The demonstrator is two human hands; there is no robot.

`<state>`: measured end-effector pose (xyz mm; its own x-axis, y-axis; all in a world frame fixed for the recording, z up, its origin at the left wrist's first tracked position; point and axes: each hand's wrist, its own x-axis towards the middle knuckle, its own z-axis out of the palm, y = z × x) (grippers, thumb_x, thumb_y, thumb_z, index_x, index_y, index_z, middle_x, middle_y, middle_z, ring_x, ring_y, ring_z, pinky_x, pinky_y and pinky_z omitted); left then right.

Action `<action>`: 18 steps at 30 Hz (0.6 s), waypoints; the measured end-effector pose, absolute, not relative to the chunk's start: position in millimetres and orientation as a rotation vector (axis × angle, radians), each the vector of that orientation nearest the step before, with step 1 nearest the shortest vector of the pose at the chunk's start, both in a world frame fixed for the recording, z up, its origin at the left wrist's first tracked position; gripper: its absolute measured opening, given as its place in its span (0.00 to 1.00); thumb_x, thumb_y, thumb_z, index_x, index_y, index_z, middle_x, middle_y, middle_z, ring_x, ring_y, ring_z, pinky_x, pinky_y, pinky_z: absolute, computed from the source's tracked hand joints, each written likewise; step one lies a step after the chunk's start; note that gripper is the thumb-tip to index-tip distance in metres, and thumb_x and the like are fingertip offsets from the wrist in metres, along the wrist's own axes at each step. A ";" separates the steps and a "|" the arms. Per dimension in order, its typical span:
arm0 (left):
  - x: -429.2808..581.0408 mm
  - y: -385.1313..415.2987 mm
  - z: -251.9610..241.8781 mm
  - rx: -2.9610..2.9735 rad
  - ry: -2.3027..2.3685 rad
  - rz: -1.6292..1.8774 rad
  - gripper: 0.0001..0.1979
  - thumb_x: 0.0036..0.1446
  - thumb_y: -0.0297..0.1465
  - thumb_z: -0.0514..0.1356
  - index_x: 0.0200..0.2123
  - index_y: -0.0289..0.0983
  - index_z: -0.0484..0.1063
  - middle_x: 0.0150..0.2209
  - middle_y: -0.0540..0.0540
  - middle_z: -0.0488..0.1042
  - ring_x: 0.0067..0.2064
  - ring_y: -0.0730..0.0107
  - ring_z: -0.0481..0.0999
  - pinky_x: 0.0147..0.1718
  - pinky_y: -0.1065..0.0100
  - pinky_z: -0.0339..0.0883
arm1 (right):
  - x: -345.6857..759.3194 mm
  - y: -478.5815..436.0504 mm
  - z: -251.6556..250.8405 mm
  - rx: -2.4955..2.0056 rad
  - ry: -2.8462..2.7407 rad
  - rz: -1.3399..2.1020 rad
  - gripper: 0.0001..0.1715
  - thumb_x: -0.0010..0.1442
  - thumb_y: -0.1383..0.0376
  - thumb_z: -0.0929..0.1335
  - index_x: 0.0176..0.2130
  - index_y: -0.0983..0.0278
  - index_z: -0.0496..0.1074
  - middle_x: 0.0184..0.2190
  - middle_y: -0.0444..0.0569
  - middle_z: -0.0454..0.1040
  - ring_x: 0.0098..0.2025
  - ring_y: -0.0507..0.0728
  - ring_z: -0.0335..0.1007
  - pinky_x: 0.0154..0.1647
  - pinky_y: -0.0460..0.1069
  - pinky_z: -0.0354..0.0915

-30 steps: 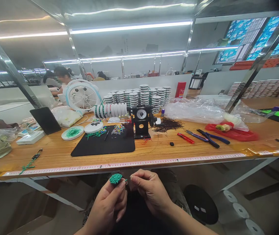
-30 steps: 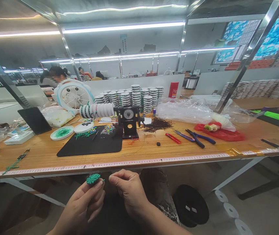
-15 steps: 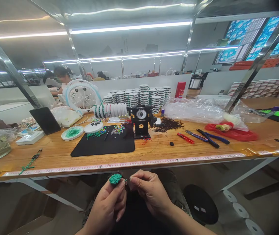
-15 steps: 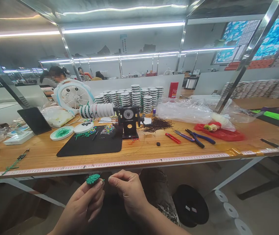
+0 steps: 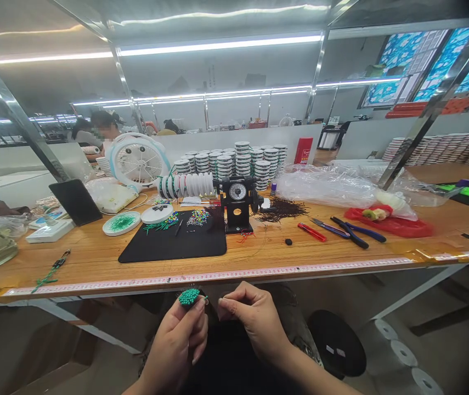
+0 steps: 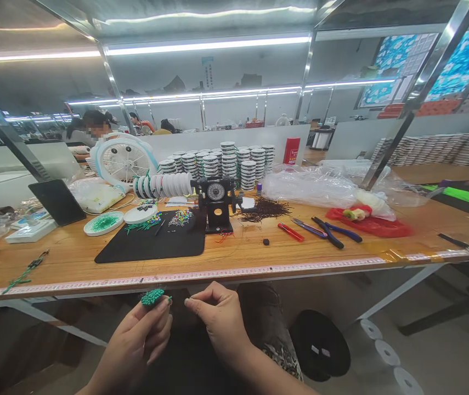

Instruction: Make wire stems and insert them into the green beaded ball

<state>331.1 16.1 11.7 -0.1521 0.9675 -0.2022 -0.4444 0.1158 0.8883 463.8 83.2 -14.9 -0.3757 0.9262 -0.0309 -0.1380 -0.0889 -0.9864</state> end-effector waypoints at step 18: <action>320.4 21.9 8.0 1.154 1.431 1.187 0.11 0.54 0.37 0.59 0.36 0.36 0.75 0.35 0.42 0.76 0.37 0.61 0.73 0.39 0.67 0.65 | 465.8 77.5 -1.6 -0.944 -1.564 1.682 0.19 0.41 0.63 0.75 0.33 0.65 0.69 0.26 0.42 0.67 0.27 0.48 0.58 0.28 0.44 0.56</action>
